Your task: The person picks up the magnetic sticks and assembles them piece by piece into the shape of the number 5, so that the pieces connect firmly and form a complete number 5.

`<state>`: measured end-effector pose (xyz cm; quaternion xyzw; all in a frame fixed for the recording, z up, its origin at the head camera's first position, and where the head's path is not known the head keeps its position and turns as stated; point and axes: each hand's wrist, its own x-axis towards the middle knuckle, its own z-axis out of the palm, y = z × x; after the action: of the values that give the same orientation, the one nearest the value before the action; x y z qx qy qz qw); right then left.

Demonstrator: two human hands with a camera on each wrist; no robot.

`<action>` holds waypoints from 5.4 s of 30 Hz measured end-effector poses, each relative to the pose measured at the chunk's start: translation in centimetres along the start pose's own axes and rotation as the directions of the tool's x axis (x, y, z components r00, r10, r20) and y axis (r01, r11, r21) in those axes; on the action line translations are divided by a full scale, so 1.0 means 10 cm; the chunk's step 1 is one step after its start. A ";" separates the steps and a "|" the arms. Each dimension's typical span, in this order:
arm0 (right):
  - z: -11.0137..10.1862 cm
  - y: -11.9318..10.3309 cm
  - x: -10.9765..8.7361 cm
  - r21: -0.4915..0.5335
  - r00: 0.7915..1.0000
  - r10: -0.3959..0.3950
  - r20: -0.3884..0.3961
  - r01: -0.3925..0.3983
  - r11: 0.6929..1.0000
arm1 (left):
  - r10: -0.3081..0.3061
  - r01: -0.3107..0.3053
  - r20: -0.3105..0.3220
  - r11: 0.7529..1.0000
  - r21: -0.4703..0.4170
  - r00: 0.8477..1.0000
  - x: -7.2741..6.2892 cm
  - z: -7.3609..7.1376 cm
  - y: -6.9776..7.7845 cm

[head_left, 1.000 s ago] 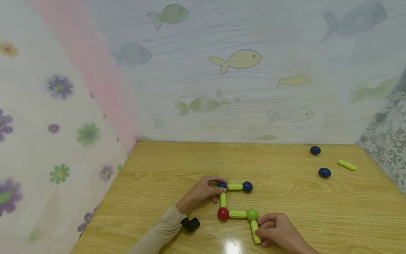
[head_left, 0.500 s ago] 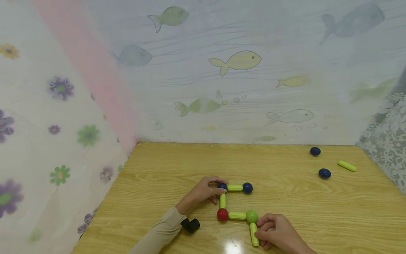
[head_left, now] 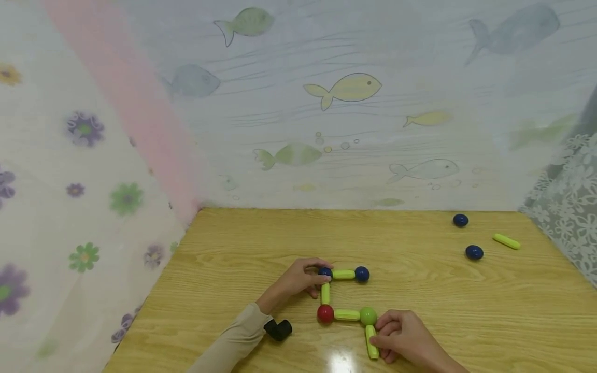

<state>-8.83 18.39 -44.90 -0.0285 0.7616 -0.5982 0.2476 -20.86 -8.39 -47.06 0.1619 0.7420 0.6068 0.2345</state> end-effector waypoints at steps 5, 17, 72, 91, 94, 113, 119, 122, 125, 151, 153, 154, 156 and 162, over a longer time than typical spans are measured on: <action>-0.01 0.00 0.01 0.012 1.000 -0.011 0.012 0.011 1.000 | -0.001 0.002 0.002 1.000 -0.005 1.000 0.00 -0.01 0.00; -0.43 -0.11 -0.02 0.003 0.995 -0.095 0.000 0.095 0.995 | -0.007 0.007 0.009 1.000 -0.015 1.000 0.00 -0.02 0.03; -2.33 0.35 0.19 -0.512 0.837 -0.381 -0.393 0.145 0.847 | -0.019 0.019 0.011 0.999 -0.032 1.000 -0.02 -0.01 0.03; -1.92 0.21 0.14 -0.369 0.871 -0.395 -0.292 0.279 0.887 | -0.015 0.016 0.010 0.999 -0.034 1.000 0.00 -0.01 0.01; -1.81 0.18 0.09 -0.323 0.874 -0.403 -0.272 0.311 0.894 | -0.012 0.013 0.013 0.999 -0.037 1.000 -0.01 0.00 0.01; -1.05 0.08 -0.04 0.088 0.850 -0.490 0.193 0.482 0.872 | -0.019 0.019 0.003 0.999 -0.038 1.000 -0.02 -0.02 0.00; -0.84 0.08 -0.10 -0.005 0.858 -0.462 0.224 0.475 0.880 | -0.032 0.032 -0.005 0.998 -0.049 0.999 -0.03 -0.01 0.03; -0.75 0.09 -0.12 -0.023 0.860 -0.447 0.247 0.467 0.884 | -0.025 0.025 -0.002 0.998 -0.050 1.000 -0.03 -0.01 0.03; -0.65 0.11 -0.13 -0.027 0.858 -0.436 0.271 0.460 0.887 | -0.014 0.014 0.003 0.999 -0.044 1.000 -0.03 -0.02 0.02; -0.07 0.14 -0.21 -0.138 0.880 -0.365 0.304 0.420 0.897 | -0.008 0.008 -0.001 0.999 -0.040 1.000 -0.03 -0.01 0.01; -0.05 0.13 -0.21 -0.158 0.895 -0.341 0.287 0.395 0.905 | -0.006 0.006 0.000 0.999 -0.038 1.000 -0.03 -0.01 0.00; -0.05 0.14 -0.21 -0.167 0.901 -0.332 0.280 0.386 0.908 | -0.003 0.003 0.000 0.999 -0.037 1.000 -0.03 -0.01 0.00; -0.04 0.14 -0.21 -0.182 0.912 -0.309 0.270 0.363 0.914 | -0.001 0.001 0.002 0.999 -0.034 1.000 -0.03 -0.01 0.00; -0.02 0.15 -0.18 -0.284 0.896 -0.329 0.299 0.412 0.866 | -0.002 0.002 -0.003 1.000 -0.031 1.000 -0.04 -0.02 0.00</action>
<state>-6.92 19.66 -45.65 -0.2897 0.7974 -0.4863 0.2091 -20.66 -8.75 -46.93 0.1566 0.7331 0.6181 0.2366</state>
